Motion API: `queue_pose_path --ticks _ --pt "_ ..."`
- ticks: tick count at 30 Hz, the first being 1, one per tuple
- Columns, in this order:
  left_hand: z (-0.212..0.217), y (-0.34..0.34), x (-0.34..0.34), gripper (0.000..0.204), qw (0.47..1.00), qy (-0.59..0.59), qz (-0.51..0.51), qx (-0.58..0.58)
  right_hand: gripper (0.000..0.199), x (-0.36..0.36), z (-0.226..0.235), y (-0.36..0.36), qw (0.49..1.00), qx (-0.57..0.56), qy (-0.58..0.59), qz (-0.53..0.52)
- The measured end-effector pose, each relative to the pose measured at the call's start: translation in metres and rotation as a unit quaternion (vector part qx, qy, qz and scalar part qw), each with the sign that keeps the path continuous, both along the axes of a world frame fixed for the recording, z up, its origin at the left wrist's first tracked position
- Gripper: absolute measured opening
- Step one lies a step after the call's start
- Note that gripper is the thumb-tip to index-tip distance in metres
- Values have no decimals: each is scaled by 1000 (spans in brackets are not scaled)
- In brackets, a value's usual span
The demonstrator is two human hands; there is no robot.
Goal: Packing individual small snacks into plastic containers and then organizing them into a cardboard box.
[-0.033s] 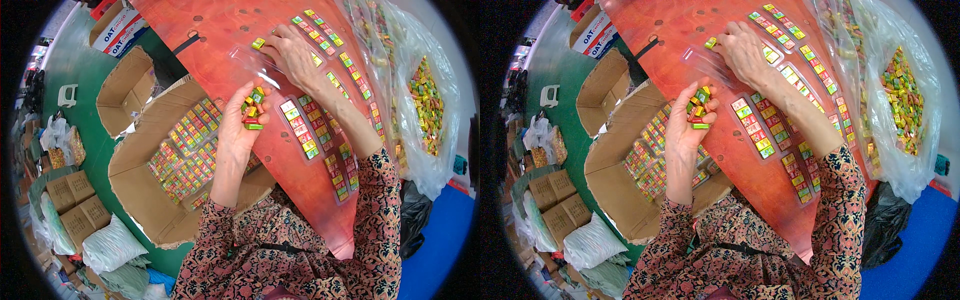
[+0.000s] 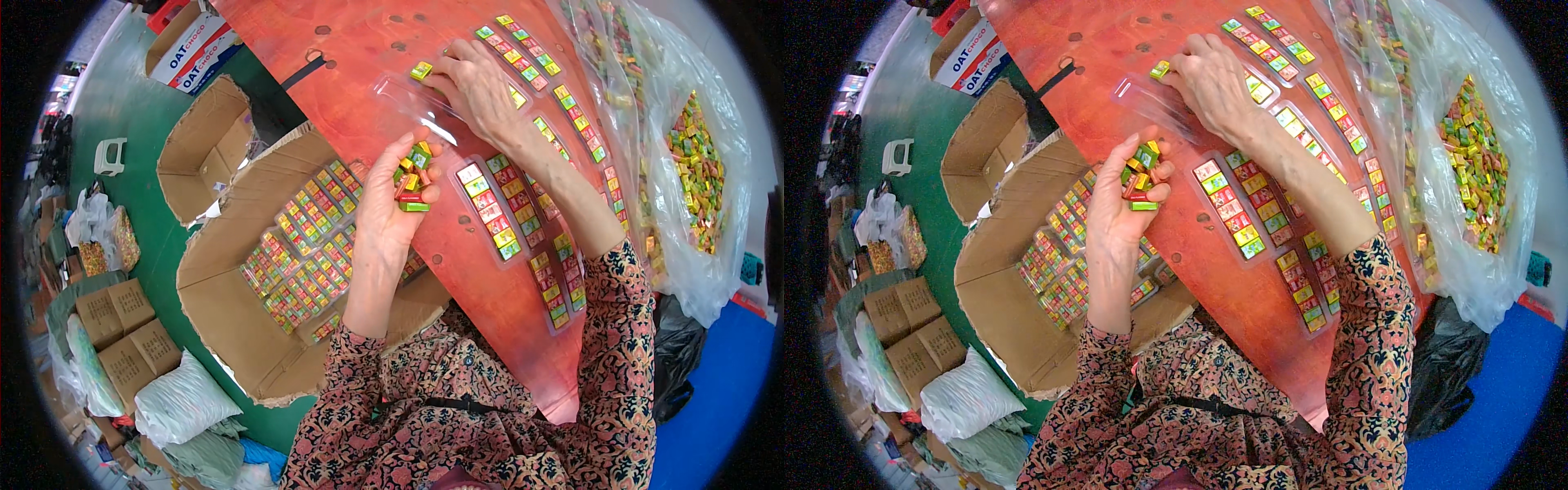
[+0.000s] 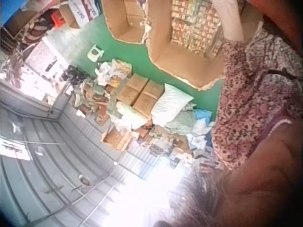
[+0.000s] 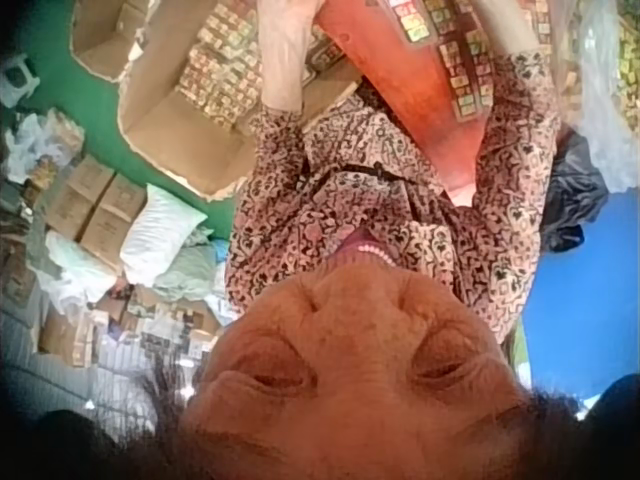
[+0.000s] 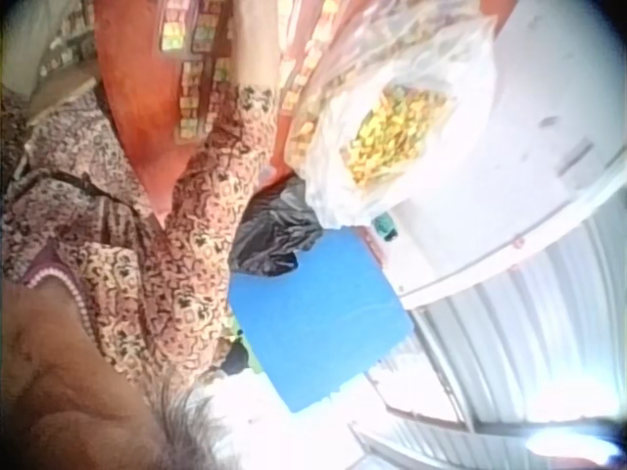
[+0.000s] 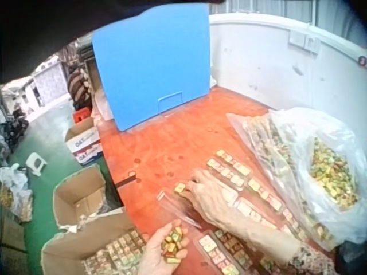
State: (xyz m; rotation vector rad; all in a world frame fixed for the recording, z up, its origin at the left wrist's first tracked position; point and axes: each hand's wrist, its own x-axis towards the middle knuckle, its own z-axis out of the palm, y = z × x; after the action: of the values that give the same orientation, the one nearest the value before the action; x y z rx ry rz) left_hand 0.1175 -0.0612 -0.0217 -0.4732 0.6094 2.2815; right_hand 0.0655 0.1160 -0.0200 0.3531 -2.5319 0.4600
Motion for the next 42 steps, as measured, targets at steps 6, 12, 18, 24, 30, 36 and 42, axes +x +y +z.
queue_pose_path --ticks 6,12,18,24,30,36,42 --pt "3 2 1 26 1000 -2 2 0 16 -3 2 -2 999 -17 -31 -37" --pt "3 2 1 26 1000 -4 1 -2 16 -4 -1 -3 999 -11 -20 -30" --pt "4 0 1 26 1000 -5 6 -12 15 -8 6 3 999 25 -31 4" --pt "1 2 0 25 1000 -7 0 1 15 -5 -3 4 998 37 -42 38" --pt "2 0 1 24 1000 -7 3 8 13 -6 -5 6 998 23 13 52" --pt "0 1 1 25 1000 -4 4 17 18 -2 -1 6 995 54 23 82" --pt "0 -3 -1 26 1000 2 -2 25 19 7 29 42 1000 -24 -11 -4"
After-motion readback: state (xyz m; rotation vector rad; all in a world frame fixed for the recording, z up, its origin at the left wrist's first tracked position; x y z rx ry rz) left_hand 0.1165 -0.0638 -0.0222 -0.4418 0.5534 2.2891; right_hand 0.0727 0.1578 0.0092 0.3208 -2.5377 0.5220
